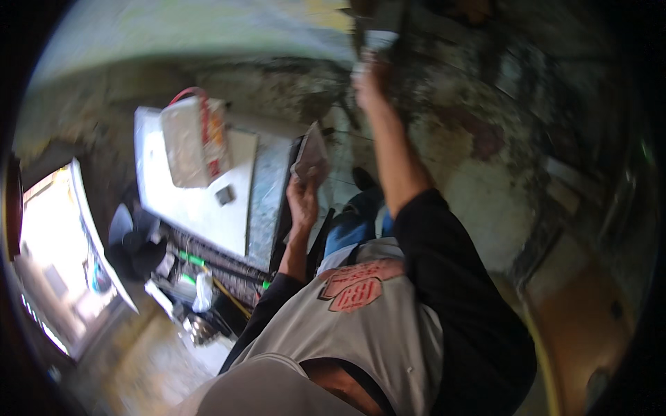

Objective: The person applies putty to a wall by scooping it from a container with a scraper and spreading it over holes and cracks.

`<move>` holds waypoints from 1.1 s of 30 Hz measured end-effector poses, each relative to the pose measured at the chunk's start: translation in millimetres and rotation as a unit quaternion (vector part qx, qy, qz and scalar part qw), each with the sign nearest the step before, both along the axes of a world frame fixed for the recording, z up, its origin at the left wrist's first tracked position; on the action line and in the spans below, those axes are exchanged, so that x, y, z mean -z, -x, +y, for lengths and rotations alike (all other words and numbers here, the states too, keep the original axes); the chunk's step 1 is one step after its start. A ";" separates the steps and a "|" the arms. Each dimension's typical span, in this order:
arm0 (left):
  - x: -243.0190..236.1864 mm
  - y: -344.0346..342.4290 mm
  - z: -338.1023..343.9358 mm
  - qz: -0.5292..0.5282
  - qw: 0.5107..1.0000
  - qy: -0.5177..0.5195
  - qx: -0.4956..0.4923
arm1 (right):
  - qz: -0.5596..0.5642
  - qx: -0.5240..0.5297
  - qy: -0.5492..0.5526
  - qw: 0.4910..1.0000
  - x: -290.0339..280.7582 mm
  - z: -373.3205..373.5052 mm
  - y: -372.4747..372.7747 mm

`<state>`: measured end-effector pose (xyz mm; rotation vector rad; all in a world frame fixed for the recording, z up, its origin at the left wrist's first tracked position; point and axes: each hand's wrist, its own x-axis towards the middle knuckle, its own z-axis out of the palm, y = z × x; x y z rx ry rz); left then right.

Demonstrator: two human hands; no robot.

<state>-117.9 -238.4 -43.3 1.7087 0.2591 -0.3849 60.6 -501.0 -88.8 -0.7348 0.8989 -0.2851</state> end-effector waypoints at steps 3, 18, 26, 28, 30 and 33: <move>-26.1 -5.2 -14.2 -0.018 0.999 0.034 -0.029 | 0.042 -0.117 0.115 0.985 26.8 -30.2 50.7; -43.3 75.1 195.7 -0.121 0.851 -0.014 -0.511 | -0.201 -0.551 0.581 0.565 -51.4 172.8 149.2; -31.9 45.2 221.5 -0.086 0.731 -0.458 -0.499 | -0.207 -0.459 0.742 0.443 -55.4 255.2 127.2; -72.5 46.2 167.9 -0.171 0.829 -0.288 -0.448 | -0.196 -0.517 0.566 0.612 -59.4 253.1 138.7; -49.3 68.4 138.0 -0.154 0.930 -0.279 -0.186 | -0.181 -0.587 0.365 0.700 -71.3 251.6 171.2; -88.2 68.8 91.8 -0.286 0.930 -0.232 -0.017 | -0.100 -0.481 -0.249 0.835 -134.8 243.9 197.5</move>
